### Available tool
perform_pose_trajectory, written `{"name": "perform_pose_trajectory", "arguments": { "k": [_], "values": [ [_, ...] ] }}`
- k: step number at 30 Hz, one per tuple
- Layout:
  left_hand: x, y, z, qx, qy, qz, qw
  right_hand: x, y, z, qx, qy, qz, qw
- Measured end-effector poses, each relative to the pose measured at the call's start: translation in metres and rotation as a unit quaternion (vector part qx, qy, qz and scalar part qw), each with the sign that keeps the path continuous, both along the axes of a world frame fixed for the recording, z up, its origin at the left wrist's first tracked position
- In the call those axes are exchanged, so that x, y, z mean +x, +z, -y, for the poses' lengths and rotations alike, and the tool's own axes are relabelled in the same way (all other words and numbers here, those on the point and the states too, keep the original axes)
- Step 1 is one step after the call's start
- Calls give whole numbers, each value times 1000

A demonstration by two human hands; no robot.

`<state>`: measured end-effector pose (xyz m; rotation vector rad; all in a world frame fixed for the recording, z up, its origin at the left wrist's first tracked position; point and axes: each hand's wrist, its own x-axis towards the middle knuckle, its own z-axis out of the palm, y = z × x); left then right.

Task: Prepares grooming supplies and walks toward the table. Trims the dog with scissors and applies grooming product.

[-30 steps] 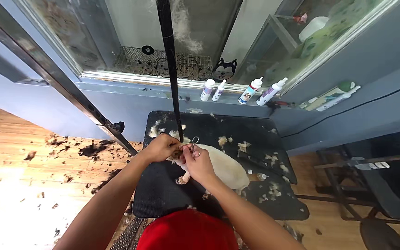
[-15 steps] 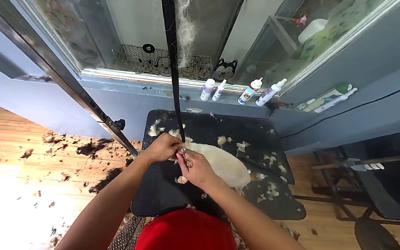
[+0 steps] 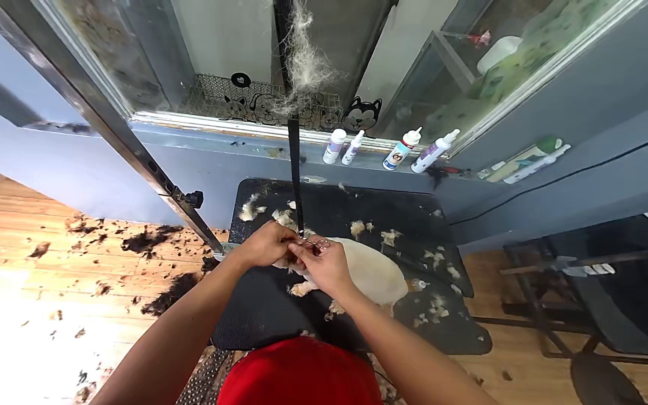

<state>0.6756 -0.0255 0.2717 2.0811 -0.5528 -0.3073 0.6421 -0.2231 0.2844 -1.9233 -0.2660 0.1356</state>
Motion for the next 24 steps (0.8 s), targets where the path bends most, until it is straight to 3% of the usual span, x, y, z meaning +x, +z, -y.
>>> {"name": "perform_pose_trajectory", "arguments": {
  "k": [4, 7, 10, 12, 15, 17, 19, 21, 24],
  "values": [
    [0, -2, 2, 11, 0, -10, 1000, -2, 15, -1, 59, -85, -146, 984],
    [-1, -1, 3, 22, -2, -26, 999, 2, 19, 6, 84, -115, -162, 977],
    [-2, -1, 5, 14, -3, -22, 1000, -2, 17, 12, 67, -96, -78, 990],
    [-3, -1, 7, 6, -8, -18, 1000, -8, 8, 18, 8, -30, 46, 998],
    [-4, 2, 11, 4, -6, -16, 1000, -12, -9, 29, -77, 103, 254, 959],
    [-6, 2, 13, 19, -3, -18, 1000, -15, -20, 31, -99, 135, 306, 937],
    [-6, 0, 15, 25, -4, -4, 1000, -20, -24, 28, -73, 88, 235, 965],
    [-7, -2, 15, 23, -5, 10, 1000, -21, -18, 23, -17, 7, 73, 997],
    [-7, -3, 14, 25, 0, 0, 1000, -13, -8, 22, 71, -53, -107, 990]
  ]
}}
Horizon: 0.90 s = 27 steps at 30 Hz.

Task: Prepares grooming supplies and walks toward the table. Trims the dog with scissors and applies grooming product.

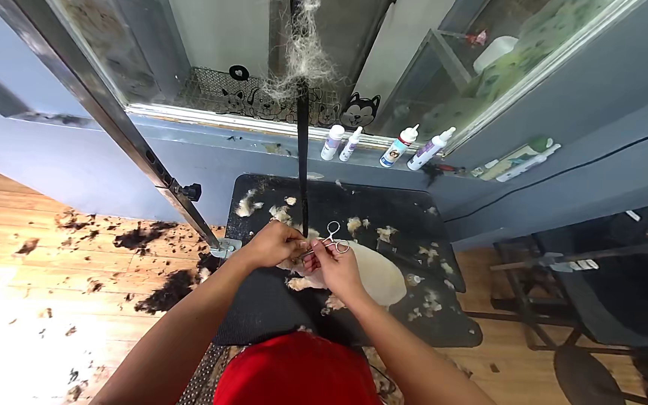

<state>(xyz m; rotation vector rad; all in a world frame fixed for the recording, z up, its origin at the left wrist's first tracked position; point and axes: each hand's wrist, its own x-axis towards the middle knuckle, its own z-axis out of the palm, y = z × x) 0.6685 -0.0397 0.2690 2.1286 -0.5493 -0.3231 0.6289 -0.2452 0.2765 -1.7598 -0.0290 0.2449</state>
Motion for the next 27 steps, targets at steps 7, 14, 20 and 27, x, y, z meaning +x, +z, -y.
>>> {"name": "perform_pose_trajectory", "arguments": {
  "k": [7, 14, 20, 27],
  "values": [
    [-3, 4, -1, -8, 0, -14, 1000, -3, 4, 5, 59, -25, -38, 997],
    [-5, 3, 2, -23, -8, 3, 1000, -17, -17, 0, -101, 47, 267, 957],
    [-9, 6, -1, 1, -6, -23, 1000, -11, -9, 2, 94, -19, -53, 994],
    [-13, 8, -17, -43, -36, -93, 994, -25, -7, -3, 292, 24, -161, 942]
  ]
}}
